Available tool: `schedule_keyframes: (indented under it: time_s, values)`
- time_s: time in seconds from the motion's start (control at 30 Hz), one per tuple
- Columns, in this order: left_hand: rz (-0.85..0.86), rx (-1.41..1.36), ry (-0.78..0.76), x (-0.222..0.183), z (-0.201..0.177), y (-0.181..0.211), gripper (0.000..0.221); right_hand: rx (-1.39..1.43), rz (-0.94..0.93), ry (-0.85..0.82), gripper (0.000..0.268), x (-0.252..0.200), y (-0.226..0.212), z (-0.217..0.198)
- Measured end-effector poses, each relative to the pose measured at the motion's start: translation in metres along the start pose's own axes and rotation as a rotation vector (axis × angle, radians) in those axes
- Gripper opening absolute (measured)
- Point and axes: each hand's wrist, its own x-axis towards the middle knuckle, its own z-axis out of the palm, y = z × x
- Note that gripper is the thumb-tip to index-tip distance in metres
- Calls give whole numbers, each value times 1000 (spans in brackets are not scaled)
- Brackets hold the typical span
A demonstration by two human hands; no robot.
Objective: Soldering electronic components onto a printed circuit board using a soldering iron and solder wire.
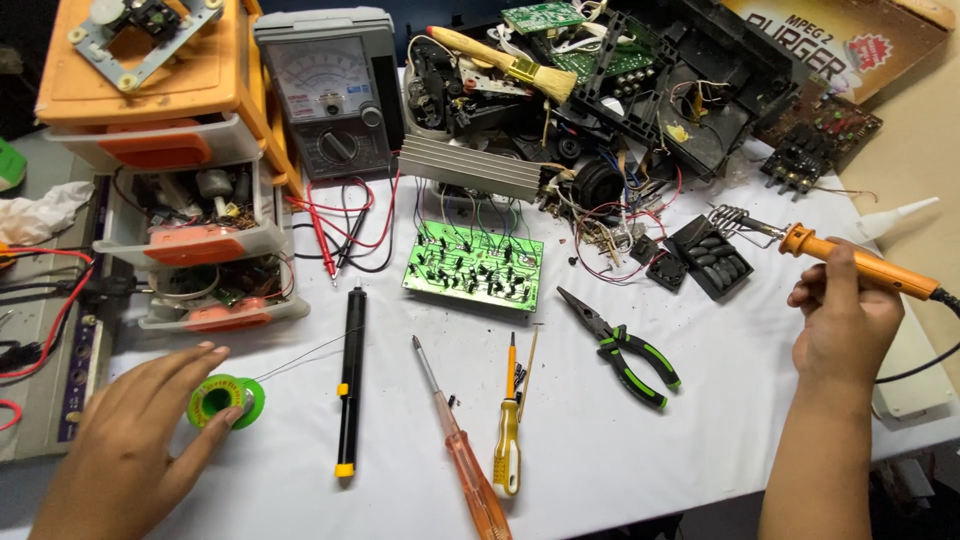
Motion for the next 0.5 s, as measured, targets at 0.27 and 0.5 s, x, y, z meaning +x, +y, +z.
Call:
schedule_keyframes:
  time_s: [0.27,0.5]
  values:
    - [-91,-151,-62,-7,11,-8,55,-91,-165,0,17,13,5,2]
    - [-66,-167,-93,-3,8,-11,57,28,-143,155,17,44,18,-34]
